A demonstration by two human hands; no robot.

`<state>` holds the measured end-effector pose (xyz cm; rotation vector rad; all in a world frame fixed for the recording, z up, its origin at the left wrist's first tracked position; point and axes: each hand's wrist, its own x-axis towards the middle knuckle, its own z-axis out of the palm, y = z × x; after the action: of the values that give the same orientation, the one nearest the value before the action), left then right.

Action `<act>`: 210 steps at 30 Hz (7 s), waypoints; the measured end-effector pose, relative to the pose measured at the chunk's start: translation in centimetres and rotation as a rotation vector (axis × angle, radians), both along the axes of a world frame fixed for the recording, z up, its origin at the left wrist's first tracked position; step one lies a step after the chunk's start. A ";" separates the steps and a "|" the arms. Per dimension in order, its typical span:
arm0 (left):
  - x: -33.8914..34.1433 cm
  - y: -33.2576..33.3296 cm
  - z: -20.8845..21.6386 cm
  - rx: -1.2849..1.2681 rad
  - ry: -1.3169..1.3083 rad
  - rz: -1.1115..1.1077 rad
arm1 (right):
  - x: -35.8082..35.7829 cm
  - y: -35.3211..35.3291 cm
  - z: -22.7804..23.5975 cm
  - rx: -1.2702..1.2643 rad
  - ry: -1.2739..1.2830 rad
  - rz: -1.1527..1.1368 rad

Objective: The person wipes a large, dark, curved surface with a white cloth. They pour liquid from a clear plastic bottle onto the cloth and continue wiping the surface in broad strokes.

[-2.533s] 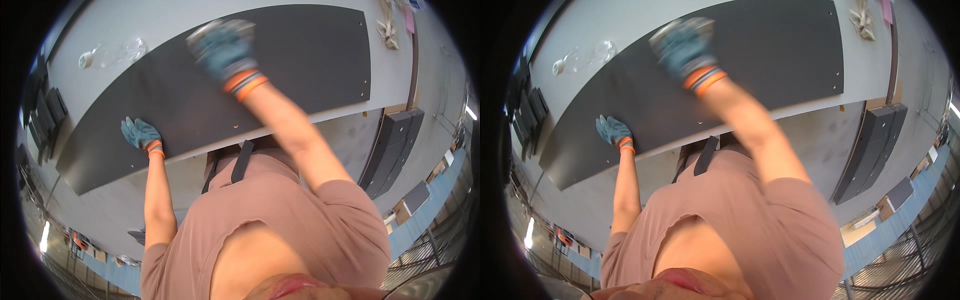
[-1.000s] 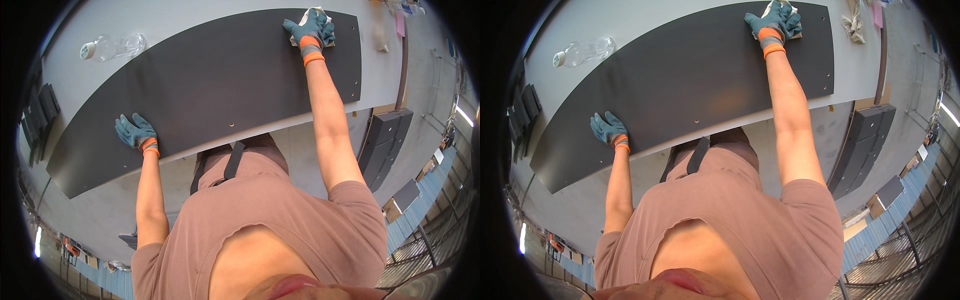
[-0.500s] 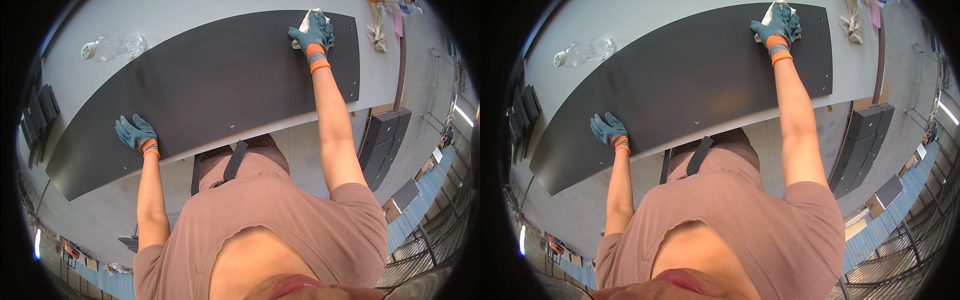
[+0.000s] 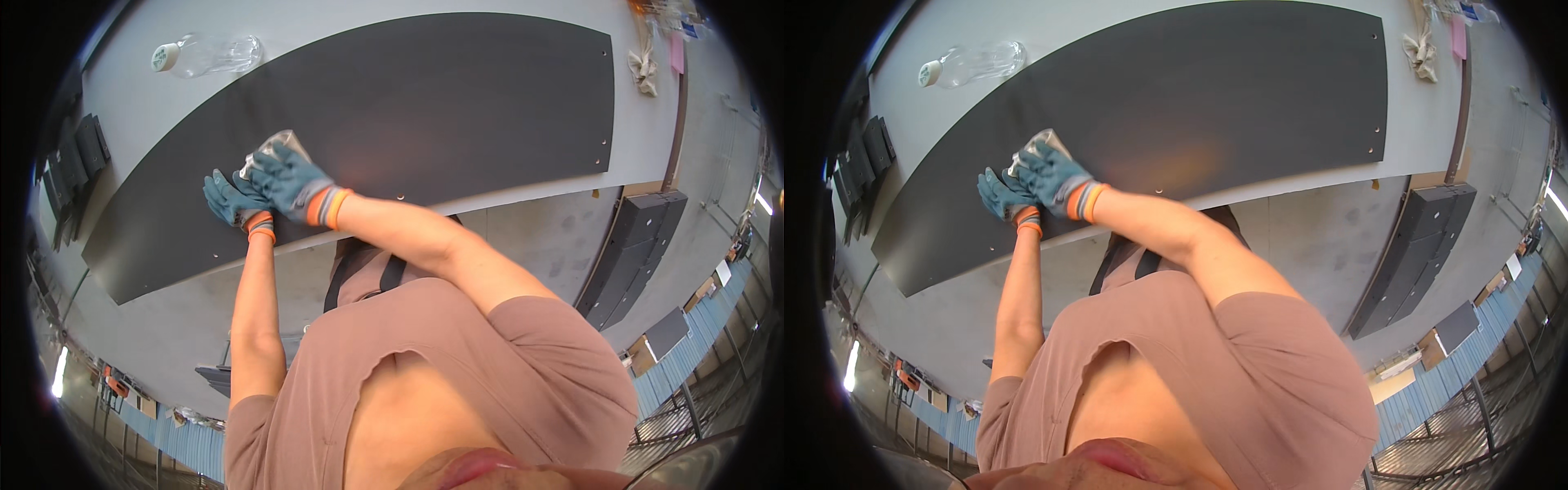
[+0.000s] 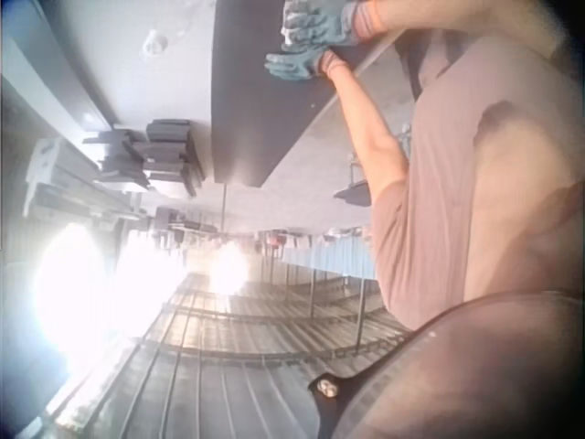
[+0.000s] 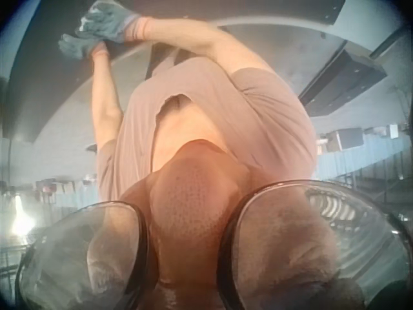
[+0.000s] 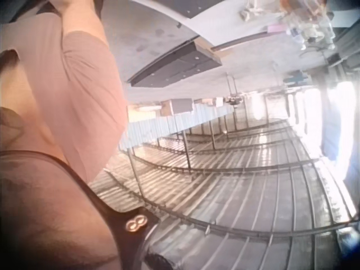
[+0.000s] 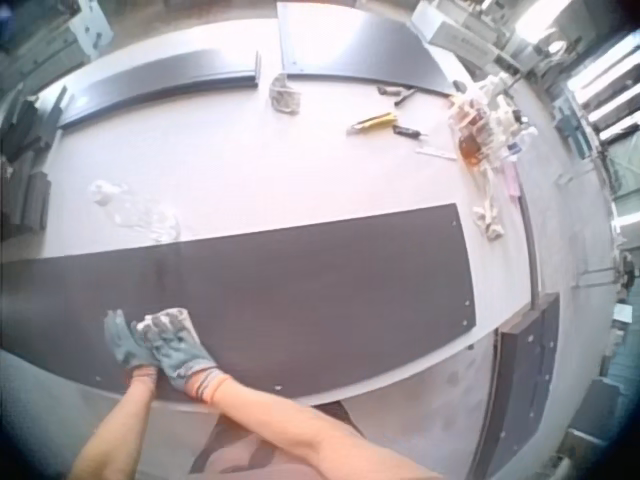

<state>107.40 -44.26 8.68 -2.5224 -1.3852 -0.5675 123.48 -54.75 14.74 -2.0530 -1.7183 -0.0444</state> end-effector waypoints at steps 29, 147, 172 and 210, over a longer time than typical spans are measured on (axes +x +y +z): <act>0.7 -0.9 1.3 0.012 -0.049 0.000 | 13.8 -6.1 -0.9 -0.477 0.040 -0.659; 0.1 -0.7 0.9 -0.208 -0.091 0.059 | -5.6 -10.8 1.1 -0.727 0.847 -0.931; 0.1 -0.8 1.4 -0.253 -0.020 0.068 | 3.3 -13.5 2.4 -0.174 -0.213 -0.313; -1.4 -0.2 -1.2 -0.176 -0.221 0.015 | 3.2 -3.1 1.8 -0.326 -0.197 -0.468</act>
<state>105.97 -44.49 7.52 -2.6491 -1.5926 -0.7732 126.70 -57.80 16.51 -2.7399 -1.3810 -0.1238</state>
